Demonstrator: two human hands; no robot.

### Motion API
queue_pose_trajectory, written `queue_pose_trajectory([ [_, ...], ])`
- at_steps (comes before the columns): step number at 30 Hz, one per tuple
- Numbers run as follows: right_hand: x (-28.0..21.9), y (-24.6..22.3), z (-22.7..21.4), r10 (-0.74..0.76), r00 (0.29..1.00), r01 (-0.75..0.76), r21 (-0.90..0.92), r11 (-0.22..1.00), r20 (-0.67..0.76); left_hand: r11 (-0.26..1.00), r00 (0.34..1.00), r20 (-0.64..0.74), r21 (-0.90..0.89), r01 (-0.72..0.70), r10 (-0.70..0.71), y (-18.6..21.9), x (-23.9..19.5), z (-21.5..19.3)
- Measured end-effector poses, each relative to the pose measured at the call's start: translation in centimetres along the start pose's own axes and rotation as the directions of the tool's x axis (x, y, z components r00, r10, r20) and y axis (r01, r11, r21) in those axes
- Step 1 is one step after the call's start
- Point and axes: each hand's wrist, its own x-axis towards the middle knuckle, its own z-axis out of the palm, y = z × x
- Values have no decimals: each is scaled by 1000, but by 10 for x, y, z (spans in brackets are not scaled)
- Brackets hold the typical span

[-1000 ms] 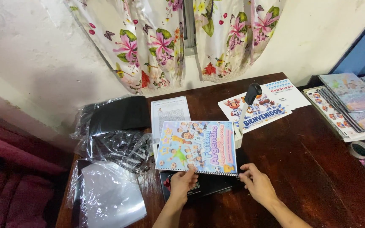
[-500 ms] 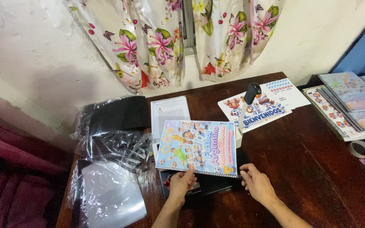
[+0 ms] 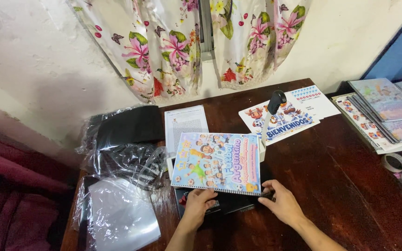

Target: Manually binding a printed notebook using a spiral binder and plastic protective covers.

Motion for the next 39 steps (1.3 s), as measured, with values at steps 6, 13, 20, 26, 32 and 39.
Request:
queue_pose_trajectory([
  [6, -7, -15, -4, 112, 994, -113, 66, 991, 13, 984, 995, -98, 180, -17, 35, -22, 29, -17],
  [13, -2, -7, -2, 43, 999, -43, 34, 998, 2, 998, 999, -49, 69, -7, 10, -11, 17, -10],
  [20, -5, -18, -6, 100, 995, -99, 70, 993, -2, 977, 995, -92, 212, -19, 39, -13, 23, -13],
  [26, 7, 6, 0, -62, 995, 63, 7, 998, -78, 997, 999, 9, 69, -40, 40, -12, 19, -11],
  [32, -5, -18, -5, 106, 994, -105, 59, 993, -12, 977, 993, -116, 215, -9, 35, -8, 15, -7],
  [39, -3, -13, -4, 87, 996, -88, 41, 995, 8, 996, 996, 2, 23, -85, 85, -34, 40, -28],
])
